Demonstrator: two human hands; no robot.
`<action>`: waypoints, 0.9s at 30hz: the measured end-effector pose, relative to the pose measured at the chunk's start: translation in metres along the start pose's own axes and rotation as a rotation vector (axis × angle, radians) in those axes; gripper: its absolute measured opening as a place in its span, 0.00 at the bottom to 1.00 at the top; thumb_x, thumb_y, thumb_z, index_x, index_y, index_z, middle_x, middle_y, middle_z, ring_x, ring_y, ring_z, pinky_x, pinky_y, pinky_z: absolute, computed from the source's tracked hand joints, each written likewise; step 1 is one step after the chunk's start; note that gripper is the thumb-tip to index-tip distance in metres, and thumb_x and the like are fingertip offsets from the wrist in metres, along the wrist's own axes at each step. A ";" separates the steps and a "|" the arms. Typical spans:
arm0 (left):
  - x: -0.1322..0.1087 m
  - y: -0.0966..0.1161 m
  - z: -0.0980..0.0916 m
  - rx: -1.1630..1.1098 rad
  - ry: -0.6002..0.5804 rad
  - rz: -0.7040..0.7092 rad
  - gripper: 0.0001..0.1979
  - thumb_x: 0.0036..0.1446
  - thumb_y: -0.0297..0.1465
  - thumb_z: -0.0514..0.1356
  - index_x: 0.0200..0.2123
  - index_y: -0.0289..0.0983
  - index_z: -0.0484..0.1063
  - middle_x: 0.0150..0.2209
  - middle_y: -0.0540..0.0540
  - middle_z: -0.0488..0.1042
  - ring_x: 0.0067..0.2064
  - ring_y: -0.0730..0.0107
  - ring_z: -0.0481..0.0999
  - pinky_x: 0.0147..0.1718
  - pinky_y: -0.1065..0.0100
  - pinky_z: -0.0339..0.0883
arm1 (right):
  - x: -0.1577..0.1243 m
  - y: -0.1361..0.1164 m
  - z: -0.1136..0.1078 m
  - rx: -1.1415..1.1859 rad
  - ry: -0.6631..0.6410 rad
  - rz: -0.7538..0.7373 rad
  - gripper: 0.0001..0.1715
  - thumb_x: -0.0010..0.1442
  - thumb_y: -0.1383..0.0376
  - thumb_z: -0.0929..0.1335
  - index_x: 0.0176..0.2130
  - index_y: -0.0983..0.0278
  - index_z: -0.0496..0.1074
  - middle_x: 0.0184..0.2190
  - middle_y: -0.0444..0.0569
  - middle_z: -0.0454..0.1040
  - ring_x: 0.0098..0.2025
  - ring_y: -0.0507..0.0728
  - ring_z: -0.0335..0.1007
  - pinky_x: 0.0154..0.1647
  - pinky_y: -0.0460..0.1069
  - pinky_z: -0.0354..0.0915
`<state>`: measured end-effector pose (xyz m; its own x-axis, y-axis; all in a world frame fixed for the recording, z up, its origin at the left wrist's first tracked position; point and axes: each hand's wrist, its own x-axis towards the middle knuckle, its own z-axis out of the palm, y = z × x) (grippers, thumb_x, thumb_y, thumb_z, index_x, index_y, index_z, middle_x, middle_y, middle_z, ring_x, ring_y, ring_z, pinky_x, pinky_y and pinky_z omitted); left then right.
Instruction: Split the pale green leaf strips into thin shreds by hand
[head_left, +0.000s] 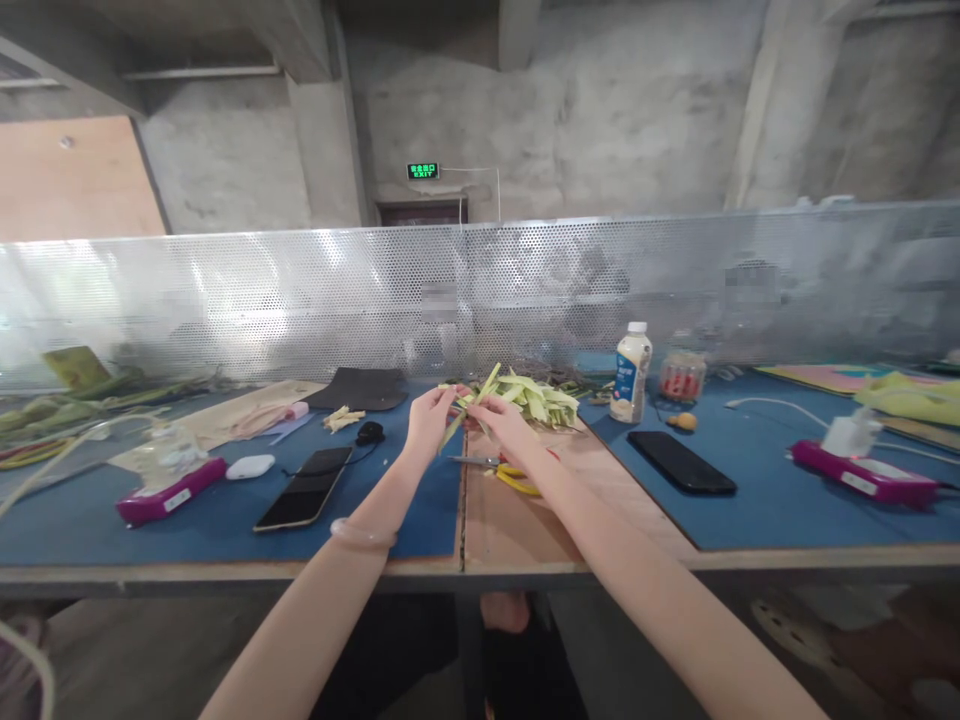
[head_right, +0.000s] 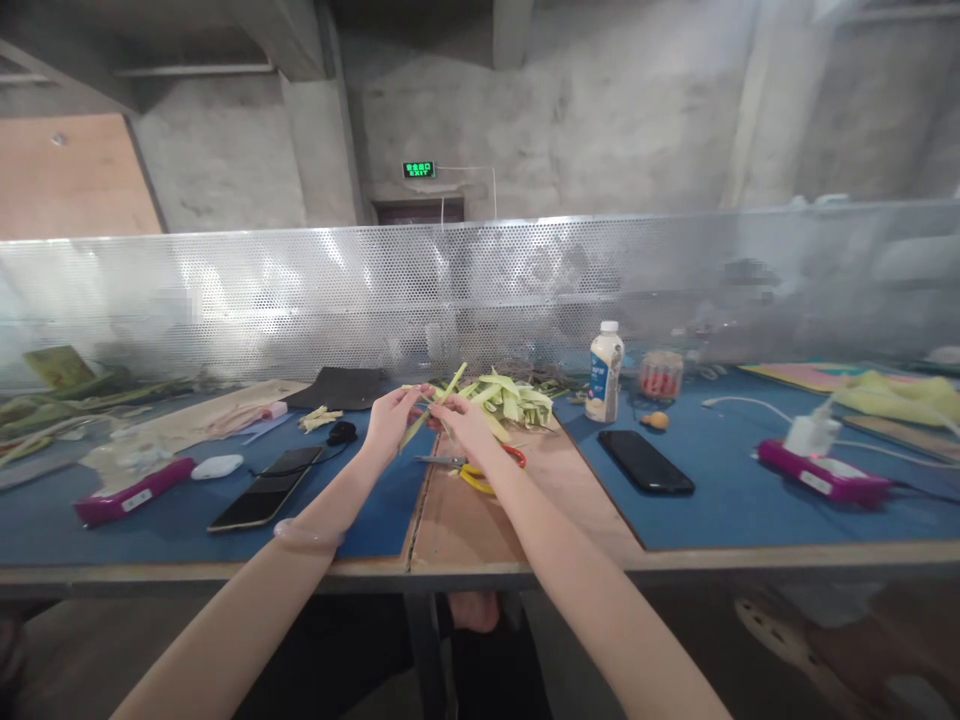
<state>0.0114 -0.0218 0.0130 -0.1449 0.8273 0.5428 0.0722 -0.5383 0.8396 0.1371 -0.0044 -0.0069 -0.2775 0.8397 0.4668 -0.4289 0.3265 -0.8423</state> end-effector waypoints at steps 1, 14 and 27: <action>0.000 -0.001 0.000 -0.022 -0.016 -0.019 0.17 0.48 0.41 0.57 0.36 0.36 0.74 0.37 0.44 0.76 0.24 0.78 0.70 0.22 0.75 0.63 | 0.000 0.000 -0.001 0.009 -0.001 0.004 0.13 0.42 0.59 0.72 0.29 0.64 0.71 0.25 0.44 0.73 0.29 0.53 0.69 0.37 0.51 0.64; 0.002 0.000 -0.001 -0.169 -0.206 -0.091 0.20 0.48 0.42 0.57 0.42 0.36 0.71 0.35 0.44 0.74 0.25 0.76 0.72 0.25 0.71 0.69 | -0.002 -0.005 -0.003 0.162 -0.090 0.100 0.13 0.49 0.56 0.68 0.35 0.59 0.73 0.31 0.44 0.74 0.30 0.54 0.69 0.34 0.52 0.64; 0.003 -0.008 0.000 0.138 -0.248 -0.123 0.21 0.45 0.48 0.56 0.30 0.33 0.68 0.24 0.49 0.69 0.21 0.78 0.67 0.16 0.76 0.58 | 0.001 -0.005 -0.010 0.082 0.112 -0.022 0.13 0.43 0.58 0.71 0.30 0.64 0.73 0.30 0.47 0.75 0.33 0.54 0.69 0.35 0.48 0.63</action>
<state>0.0104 -0.0153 0.0077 0.0835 0.9079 0.4108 0.2050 -0.4191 0.8845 0.1476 -0.0005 -0.0049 -0.1721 0.8773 0.4479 -0.5039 0.3123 -0.8053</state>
